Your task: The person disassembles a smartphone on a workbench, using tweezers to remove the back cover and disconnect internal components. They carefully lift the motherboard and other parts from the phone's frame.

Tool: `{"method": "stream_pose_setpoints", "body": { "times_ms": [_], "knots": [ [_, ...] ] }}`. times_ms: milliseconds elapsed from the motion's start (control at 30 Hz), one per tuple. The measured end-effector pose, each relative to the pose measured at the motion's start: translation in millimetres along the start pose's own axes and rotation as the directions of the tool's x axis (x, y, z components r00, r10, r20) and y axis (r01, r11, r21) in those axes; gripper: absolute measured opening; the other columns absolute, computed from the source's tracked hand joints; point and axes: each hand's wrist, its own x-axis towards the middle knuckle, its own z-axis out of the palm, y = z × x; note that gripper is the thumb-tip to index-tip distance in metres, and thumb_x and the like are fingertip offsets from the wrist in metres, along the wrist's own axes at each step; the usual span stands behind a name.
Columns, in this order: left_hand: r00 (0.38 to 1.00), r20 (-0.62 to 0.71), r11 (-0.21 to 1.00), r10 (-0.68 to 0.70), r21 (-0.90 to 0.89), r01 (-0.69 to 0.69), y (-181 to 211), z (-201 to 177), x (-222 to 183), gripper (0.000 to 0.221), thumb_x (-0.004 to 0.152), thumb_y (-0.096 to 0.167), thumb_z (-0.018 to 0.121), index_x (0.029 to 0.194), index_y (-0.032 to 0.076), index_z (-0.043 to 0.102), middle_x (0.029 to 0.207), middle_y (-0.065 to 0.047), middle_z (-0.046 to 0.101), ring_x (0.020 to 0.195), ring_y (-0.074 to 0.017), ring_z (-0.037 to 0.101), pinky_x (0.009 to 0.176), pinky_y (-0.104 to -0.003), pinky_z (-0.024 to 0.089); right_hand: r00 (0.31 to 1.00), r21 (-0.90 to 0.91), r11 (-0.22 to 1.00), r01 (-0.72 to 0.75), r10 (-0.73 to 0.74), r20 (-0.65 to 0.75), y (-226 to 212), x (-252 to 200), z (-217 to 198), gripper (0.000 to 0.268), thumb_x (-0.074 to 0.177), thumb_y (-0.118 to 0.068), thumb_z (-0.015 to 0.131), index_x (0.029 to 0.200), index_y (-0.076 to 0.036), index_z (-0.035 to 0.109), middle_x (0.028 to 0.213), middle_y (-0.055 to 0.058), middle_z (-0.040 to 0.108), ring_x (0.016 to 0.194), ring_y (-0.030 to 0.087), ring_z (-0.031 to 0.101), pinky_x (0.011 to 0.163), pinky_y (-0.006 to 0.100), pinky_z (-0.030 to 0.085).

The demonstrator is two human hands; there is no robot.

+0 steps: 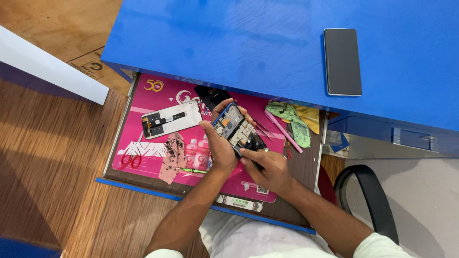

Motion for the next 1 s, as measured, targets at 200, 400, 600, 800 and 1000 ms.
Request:
{"method": "stream_pose_setpoints", "body": {
  "times_ms": [200, 400, 600, 800, 1000],
  "knots": [
    [1.0, -0.021, 1.0, -0.005, -0.001, 0.005, -0.1, 0.5, -0.5, 0.085, 0.1, 0.076, 0.034, 0.143, 0.003, 0.043, 0.113, -0.016, 0.062, 0.1, -0.0265, 0.065, 0.092, -0.044, 0.058, 1.0, 0.024, 1.0, 0.001, -0.001, 0.006, -1.1, 0.9, -1.4, 0.029, 0.087, 0.0, 0.08, 0.115, -0.001, 0.07, 0.071, 0.007, 0.067, 0.053, 0.014, 0.06, 0.049, 0.03, 0.046],
    [1.0, -0.019, 0.999, -0.018, -0.039, 0.017, -2.0, -2.3, -0.7, 0.085, 0.1, 0.076, 0.035, 0.143, 0.004, 0.043, 0.114, -0.015, 0.062, 0.1, -0.0265, 0.066, 0.092, -0.043, 0.058, 0.999, 0.027, 0.999, -0.038, 0.038, 0.012, -2.6, 1.2, -1.1, 0.028, 0.087, -0.001, 0.079, 0.114, -0.002, 0.071, 0.073, 0.008, 0.069, 0.055, 0.015, 0.064, 0.05, 0.03, 0.048],
    [0.999, -0.031, 0.994, -0.039, -0.107, 0.035, -5.0, -6.3, -0.8, 0.082, 0.101, 0.073, 0.035, 0.145, 0.005, 0.043, 0.117, -0.015, 0.063, 0.107, -0.0268, 0.065, 0.097, -0.042, 0.057, 0.993, 0.043, 0.994, -0.104, 0.106, -0.055, 6.7, -13.1, 2.0, 0.029, 0.094, -0.004, 0.076, 0.121, -0.004, 0.066, 0.075, 0.005, 0.068, 0.06, 0.011, 0.064, 0.053, 0.028, 0.05],
    [0.994, -0.101, 0.999, -0.031, -0.035, 0.027, -6.1, -11.2, 1.4, 0.081, 0.1, 0.073, 0.039, 0.146, 0.006, 0.042, 0.118, -0.015, 0.062, 0.109, -0.027, 0.064, 0.097, -0.042, 0.057, 0.953, 0.3, 0.919, -0.256, 0.292, -0.078, 17.6, -19.3, 2.2, 0.024, 0.109, -0.008, 0.059, 0.131, -0.001, 0.054, 0.107, 0.01, 0.076, 0.079, 0.009, 0.069, 0.07, 0.025, 0.06],
    [0.993, -0.038, 0.972, 0.109, 0.215, -0.098, -3.6, -14.6, 3.9, 0.062, 0.107, 0.045, 0.053, 0.152, 0.007, 0.034, 0.124, -0.013, 0.057, 0.116, -0.0244, 0.06, 0.099, -0.039, 0.055, 0.914, 0.474, 0.802, -0.365, 0.406, 0.017, 10.7, -3.4, -10.6, 0.03, 0.106, -0.007, 0.058, 0.134, 0.003, 0.057, 0.112, 0.016, 0.074, 0.103, 0.014, 0.069, 0.091, 0.029, 0.057]
  ]
}}
